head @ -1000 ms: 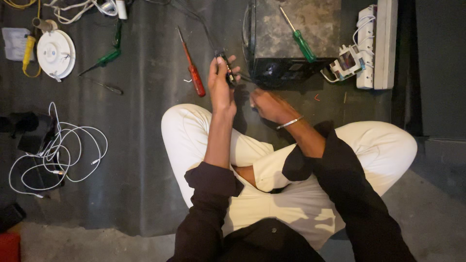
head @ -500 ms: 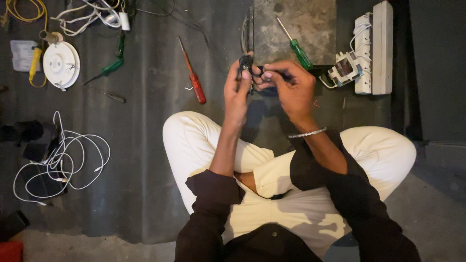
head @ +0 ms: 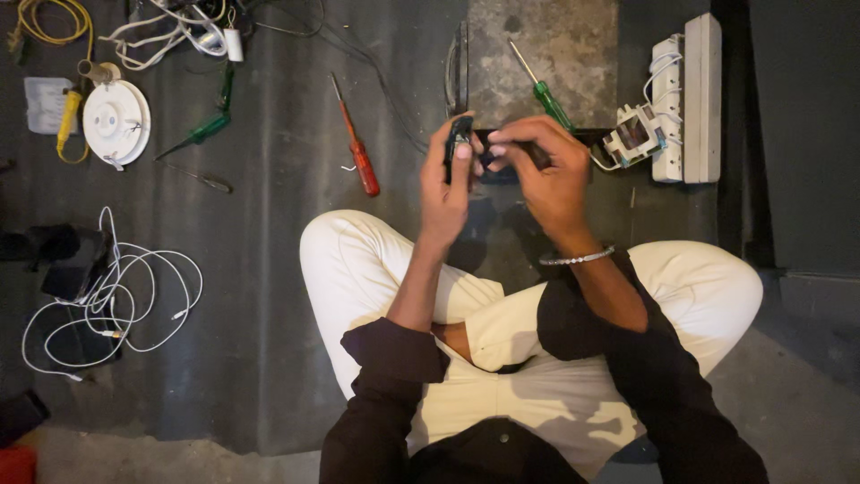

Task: The person sits on the floor and disassembles a small electronic device, removes a circuit board, and then reassembles it using a screwdriver. The person handles the device casing and the circuit board throughout the process.

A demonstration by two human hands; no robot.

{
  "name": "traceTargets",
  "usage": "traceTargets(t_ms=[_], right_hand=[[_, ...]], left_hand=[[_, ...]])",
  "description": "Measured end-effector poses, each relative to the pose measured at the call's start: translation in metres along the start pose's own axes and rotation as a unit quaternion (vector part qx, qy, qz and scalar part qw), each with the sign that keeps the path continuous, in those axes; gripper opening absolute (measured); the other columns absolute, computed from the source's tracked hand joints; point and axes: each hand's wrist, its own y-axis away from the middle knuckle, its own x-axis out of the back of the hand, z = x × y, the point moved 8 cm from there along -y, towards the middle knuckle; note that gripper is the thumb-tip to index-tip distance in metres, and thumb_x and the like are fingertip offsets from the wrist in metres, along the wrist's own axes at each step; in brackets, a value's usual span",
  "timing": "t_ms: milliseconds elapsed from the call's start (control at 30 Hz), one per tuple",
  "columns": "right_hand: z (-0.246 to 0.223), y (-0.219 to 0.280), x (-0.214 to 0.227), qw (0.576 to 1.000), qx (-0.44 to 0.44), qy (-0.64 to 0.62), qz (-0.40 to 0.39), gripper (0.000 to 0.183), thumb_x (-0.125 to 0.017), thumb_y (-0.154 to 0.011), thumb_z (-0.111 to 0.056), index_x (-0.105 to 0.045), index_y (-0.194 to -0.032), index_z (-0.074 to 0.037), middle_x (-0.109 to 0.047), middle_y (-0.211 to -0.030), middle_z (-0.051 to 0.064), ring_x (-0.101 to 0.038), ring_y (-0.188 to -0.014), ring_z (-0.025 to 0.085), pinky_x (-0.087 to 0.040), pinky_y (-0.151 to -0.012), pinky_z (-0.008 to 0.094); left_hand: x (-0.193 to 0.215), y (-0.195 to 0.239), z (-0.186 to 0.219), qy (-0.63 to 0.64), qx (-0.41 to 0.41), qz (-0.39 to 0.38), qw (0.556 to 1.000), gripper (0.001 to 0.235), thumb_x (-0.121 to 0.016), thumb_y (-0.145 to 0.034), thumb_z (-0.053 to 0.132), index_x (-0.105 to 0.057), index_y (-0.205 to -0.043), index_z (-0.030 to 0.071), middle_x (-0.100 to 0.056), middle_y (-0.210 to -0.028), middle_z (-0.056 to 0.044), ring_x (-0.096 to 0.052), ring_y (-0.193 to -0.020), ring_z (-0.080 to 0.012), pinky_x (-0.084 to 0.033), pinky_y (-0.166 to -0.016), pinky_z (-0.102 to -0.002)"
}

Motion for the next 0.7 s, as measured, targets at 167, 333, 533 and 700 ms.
traceTargets(t_ms=[167, 333, 533, 700], right_hand=[[-0.007, 0.0, -0.001, 0.998, 0.037, 0.045, -0.036, 0.017, -0.078, -0.093, 0.012, -0.071, -0.105, 0.002, -0.073, -0.109, 0.011, -0.071, -0.102, 0.016, -0.057, -0.092, 0.027], [0.006, 0.003, 0.001, 0.999, -0.007, -0.013, -0.047, 0.018, -0.075, -0.096, 0.011, -0.072, -0.111, 0.003, -0.073, -0.111, 0.012, -0.069, -0.101, 0.014, -0.055, -0.089, 0.026], [0.023, 0.003, 0.0, 0.994, -0.052, -0.09, -0.044, 0.013, -0.071, -0.1, 0.007, -0.067, -0.112, 0.003, -0.071, -0.11, 0.01, -0.069, -0.098, 0.012, -0.058, -0.088, 0.024], [0.015, 0.001, -0.002, 0.994, -0.015, -0.084, -0.073, 0.009, -0.069, -0.101, 0.008, -0.067, -0.107, 0.002, -0.065, -0.113, 0.008, -0.067, -0.099, 0.012, -0.057, -0.089, 0.024]], left_hand=[[-0.005, 0.003, 0.025, -0.153, -0.064, 0.006, 0.986, 0.03, -0.053, -0.114, 0.018, -0.058, -0.141, 0.004, -0.068, -0.116, -0.007, -0.063, -0.104, -0.013, -0.05, -0.092, -0.026], [-0.005, 0.001, 0.025, -0.162, 0.003, 0.02, 0.987, 0.032, -0.056, -0.109, 0.017, -0.061, -0.138, 0.003, -0.072, -0.116, -0.013, -0.066, -0.101, -0.0203, -0.052, -0.092, -0.03], [-0.01, 0.001, 0.04, -0.176, -0.08, 0.007, 0.981, 0.031, -0.057, -0.11, 0.014, -0.06, -0.138, 0.002, -0.069, -0.128, -0.015, -0.068, -0.12, -0.0237, -0.051, -0.106, -0.033], [-0.011, 0.001, 0.041, -0.173, -0.066, 0.009, 0.983, 0.031, -0.058, -0.11, 0.014, -0.06, -0.139, 0.002, -0.07, -0.127, -0.014, -0.069, -0.118, -0.023, -0.052, -0.106, -0.032]])
